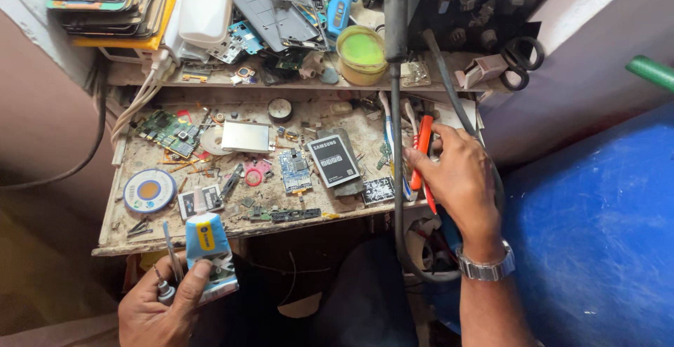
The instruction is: The person disassembles and sorts various mobile phone components on a workbench, handling a battery, small circuit boards, and screws by hand and with a screwdriver.
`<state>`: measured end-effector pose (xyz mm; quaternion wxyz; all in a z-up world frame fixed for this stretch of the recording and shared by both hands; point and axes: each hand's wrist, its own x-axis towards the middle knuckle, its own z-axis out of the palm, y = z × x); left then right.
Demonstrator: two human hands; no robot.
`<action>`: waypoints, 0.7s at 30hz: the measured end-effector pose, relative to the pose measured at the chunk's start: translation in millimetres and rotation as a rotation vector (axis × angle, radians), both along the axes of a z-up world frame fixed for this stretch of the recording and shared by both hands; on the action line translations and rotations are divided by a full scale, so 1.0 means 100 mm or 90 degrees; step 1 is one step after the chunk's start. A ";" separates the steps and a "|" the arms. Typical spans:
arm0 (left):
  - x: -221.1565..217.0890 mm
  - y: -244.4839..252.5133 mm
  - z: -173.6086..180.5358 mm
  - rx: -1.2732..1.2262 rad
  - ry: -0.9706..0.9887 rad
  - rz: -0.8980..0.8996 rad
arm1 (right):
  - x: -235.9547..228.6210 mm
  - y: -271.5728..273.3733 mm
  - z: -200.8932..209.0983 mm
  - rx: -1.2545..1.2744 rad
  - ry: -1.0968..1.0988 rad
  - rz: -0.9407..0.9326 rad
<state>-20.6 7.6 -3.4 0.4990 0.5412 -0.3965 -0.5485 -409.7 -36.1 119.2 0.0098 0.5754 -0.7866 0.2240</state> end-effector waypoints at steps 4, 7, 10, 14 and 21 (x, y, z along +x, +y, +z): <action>-0.02 0.02 0.01 0.007 0.019 0.011 | -0.02 -0.12 -0.10 0.056 -0.029 -0.064; 0.02 0.01 0.03 0.010 0.049 0.004 | -0.06 -0.13 -0.19 0.027 0.023 -0.027; 0.03 0.00 0.02 0.009 0.041 -0.005 | -0.10 -0.14 -0.24 -0.010 0.014 0.003; 0.02 0.03 -0.03 -0.012 -0.008 -0.004 | -0.10 -0.15 -0.32 -0.020 0.009 0.002; 0.10 0.04 -0.06 -0.008 0.019 -0.001 | -0.30 -0.14 -0.24 -0.034 -0.186 -0.061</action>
